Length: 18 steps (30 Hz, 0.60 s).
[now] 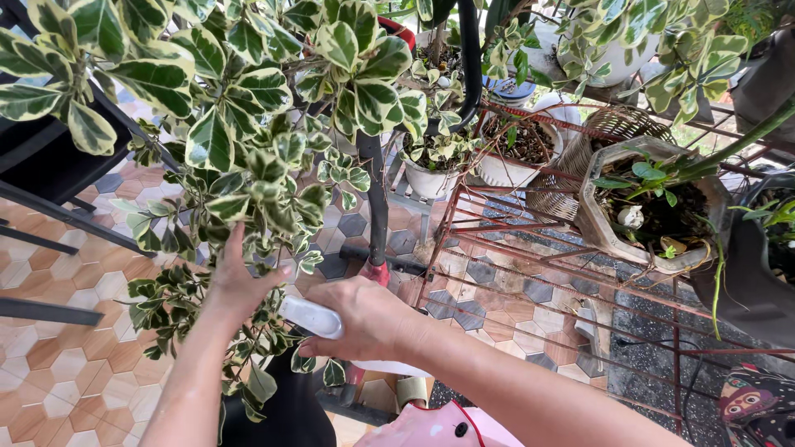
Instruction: The person uses a white spray bottle to mist the leaves of several potted plants on a balcony. They move from one plant to another, spraying foliage and occasionally touching leaves to position them for better coverage.
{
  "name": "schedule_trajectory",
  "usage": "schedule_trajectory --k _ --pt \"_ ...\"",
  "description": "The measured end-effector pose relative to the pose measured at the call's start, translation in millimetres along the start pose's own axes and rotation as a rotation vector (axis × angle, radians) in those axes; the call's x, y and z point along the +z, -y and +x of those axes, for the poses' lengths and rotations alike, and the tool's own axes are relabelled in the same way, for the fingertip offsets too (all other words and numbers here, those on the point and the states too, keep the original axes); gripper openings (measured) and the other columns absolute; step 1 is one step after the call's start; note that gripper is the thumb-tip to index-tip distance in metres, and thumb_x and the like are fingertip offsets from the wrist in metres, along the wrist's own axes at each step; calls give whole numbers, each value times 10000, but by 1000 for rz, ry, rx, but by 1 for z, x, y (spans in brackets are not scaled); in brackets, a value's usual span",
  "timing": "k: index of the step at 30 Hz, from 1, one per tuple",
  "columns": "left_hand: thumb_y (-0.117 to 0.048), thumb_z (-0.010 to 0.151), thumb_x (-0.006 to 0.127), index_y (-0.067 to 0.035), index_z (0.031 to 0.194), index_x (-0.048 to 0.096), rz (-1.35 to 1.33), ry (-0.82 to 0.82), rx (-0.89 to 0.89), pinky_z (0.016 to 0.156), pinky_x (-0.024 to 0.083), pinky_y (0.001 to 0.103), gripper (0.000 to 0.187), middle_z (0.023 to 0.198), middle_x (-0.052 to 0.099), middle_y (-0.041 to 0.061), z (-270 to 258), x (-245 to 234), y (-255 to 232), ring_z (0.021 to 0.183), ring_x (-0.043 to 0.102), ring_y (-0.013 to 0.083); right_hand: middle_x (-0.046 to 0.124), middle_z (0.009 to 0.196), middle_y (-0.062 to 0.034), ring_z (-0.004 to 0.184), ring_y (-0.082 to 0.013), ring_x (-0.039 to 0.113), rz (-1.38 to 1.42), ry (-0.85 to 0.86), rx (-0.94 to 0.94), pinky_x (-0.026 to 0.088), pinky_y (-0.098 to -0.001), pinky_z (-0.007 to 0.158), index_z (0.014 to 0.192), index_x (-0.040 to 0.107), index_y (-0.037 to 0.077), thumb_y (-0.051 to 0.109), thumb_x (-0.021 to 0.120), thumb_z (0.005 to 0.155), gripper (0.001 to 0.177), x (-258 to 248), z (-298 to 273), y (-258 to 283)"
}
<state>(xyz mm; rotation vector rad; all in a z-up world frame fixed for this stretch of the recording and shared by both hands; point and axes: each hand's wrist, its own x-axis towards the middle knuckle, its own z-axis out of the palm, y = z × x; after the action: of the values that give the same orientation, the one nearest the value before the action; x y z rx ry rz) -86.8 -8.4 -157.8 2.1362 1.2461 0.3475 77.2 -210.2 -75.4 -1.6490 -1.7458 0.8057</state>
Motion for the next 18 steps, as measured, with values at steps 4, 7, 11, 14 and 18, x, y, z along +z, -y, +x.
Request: schedule_trajectory --k 4,7,11,14,18 --pt "-352 662 910 -153 1623 101 57 -71 -30 1235 247 456 1272 1649 274 221 -8 18 6 1518 282 381 686 1014 -185 1024 -388 670 72 45 -20 526 -455 888 1121 623 29 380 828 790 525 1 -6 0" --pt "-337 680 941 -203 1625 57 215 -64 -95 1196 249 516 1302 1615 281 211 -13 23 -9 1489 248 451 686 1059 -178 1041 -363 677 176 18 -29 528 -434 903 1209 609 29 329 817 782 561 -1 -12 -1" --pt "-295 636 946 -235 1609 71 344 -55 -132 1160 374 501 1310 1584 319 191 -24 18 -33 1416 396 417 652 1191 -199 1103 -382 642 230 -140 -210 500 -440 956 1372 538 -2 273 797 787 696 -2 -19 -3" --pt "-243 646 935 -267 1619 76 405 -26 -168 1126 409 503 1298 1593 311 170 -27 16 -36 1402 417 397 683 1139 -170 1094 -370 647 107 -106 -147 507 -440 962 1275 606 27 315 803 782 604 4 -21 -4" --pt "-257 691 901 -178 1616 181 327 -99 -39 1125 376 529 1174 1571 318 263 -15 12 -9 1424 364 449 711 997 -133 1033 -361 644 -44 -67 -35 497 -463 922 1093 687 78 371 795 760 456 10 -21 -2"
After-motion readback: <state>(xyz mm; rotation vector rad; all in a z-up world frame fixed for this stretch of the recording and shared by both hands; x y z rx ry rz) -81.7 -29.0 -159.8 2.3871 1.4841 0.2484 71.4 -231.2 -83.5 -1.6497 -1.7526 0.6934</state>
